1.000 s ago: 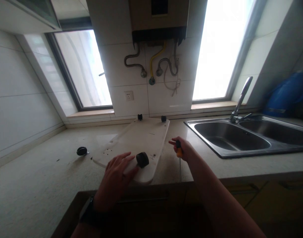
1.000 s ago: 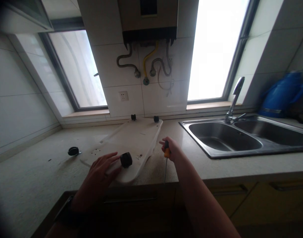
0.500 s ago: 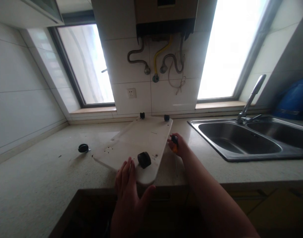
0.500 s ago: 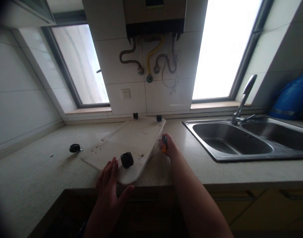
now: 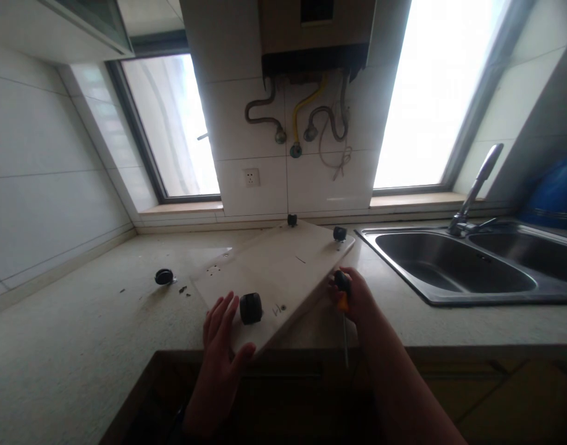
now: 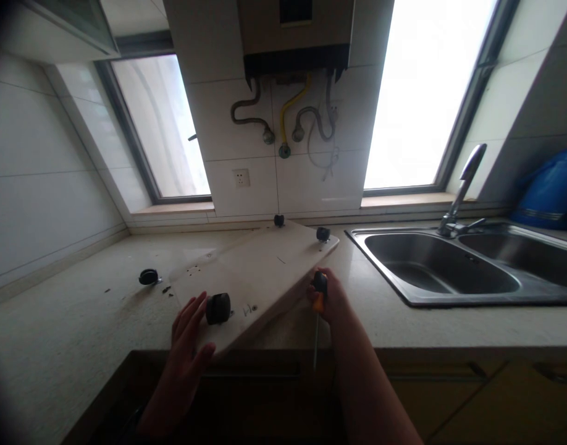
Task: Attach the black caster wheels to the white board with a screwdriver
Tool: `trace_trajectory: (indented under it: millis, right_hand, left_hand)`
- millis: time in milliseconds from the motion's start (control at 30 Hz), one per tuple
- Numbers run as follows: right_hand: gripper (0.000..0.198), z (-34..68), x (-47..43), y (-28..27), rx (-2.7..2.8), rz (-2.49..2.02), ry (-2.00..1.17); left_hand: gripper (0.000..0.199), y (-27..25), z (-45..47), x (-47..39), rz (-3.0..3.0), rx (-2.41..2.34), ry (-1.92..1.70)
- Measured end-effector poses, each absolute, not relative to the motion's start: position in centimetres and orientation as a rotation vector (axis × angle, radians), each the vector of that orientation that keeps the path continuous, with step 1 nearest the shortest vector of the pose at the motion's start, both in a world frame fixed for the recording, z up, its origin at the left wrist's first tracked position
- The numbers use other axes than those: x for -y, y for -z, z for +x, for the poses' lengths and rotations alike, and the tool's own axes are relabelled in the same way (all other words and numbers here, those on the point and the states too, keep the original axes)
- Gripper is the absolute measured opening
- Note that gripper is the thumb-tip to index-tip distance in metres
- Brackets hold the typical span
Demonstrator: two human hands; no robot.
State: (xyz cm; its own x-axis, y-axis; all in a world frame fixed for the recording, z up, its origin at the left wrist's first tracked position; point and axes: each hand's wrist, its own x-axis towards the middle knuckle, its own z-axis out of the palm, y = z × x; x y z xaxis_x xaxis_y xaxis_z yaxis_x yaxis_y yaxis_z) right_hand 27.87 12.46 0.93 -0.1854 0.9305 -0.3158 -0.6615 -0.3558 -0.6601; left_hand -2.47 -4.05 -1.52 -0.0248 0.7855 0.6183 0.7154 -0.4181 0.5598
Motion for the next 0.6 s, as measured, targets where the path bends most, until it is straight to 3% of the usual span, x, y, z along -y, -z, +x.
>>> trace_trajectory:
  millis: [267, 600]
  right_hand:
    - [0.009, 30.0, -6.7, -0.6, 0.405, -0.736, -1.721]
    - [0.014, 31.6, -1.4, -0.2, 0.321, -0.788, -1.666]
  left_hand:
    - [0.058, 0.8, -6.2, 2.0, 2.123, -1.435, -1.336]
    - [0.072, -1.9, -7.6, 1.3, 1.904, -1.228, -1.249]
